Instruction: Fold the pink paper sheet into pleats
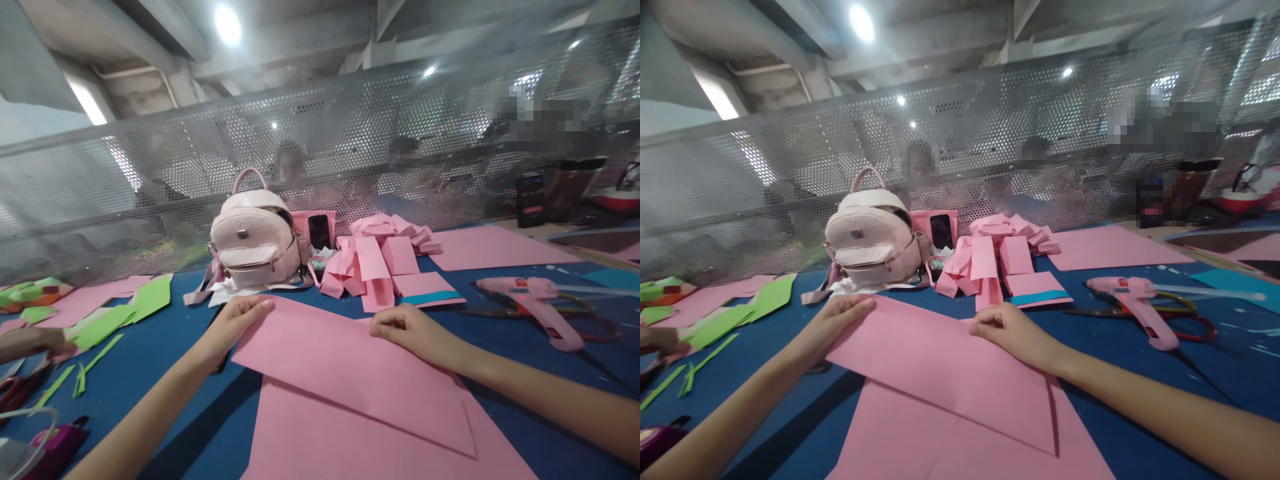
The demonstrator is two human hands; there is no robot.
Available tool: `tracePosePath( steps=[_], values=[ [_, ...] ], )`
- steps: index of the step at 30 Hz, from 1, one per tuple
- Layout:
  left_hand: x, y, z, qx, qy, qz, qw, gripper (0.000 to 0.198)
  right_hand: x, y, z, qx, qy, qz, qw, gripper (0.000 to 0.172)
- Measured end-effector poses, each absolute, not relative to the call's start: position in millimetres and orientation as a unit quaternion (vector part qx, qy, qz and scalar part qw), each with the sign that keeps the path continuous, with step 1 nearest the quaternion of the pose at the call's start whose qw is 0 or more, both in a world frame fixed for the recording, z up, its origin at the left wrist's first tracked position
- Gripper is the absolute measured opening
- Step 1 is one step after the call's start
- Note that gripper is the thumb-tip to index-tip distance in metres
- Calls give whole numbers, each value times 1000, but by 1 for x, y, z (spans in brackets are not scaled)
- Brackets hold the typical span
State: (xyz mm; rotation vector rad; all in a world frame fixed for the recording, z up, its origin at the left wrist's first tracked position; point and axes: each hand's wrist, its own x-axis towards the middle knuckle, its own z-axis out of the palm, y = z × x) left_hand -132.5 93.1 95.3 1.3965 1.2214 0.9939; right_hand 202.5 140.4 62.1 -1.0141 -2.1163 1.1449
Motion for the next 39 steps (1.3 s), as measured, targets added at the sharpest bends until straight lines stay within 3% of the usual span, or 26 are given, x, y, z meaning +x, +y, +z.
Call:
tracePosePath(
  steps=[4, 9, 13, 25, 31, 35, 39],
  values=[
    [-147, 100, 97, 571, 512, 431, 475, 39, 204, 149, 59, -385, -775, 420, 274, 36],
    [-156, 105, 95, 577, 517, 430, 464, 45, 205, 155, 52, -390, -773, 412, 283, 50],
    [-169, 111, 95, 577, 526, 442, 442, 47, 207, 157, 52, -385, -767, 432, 279, 39],
    [-191, 120, 90, 582, 523, 450, 431, 45, 212, 157, 48, -387, -748, 487, 232, 53],
    [-189, 120, 90, 560, 525, 466, 440, 47, 209, 145, 55, -323, -747, 553, 176, 46],
    [-179, 117, 91, 540, 536, 475, 443, 49, 210, 139, 62, -339, -772, 501, 192, 37],
    [-171, 114, 94, 526, 544, 479, 445, 52, 212, 144, 61, -364, -771, 490, 182, 47]
  ],
)
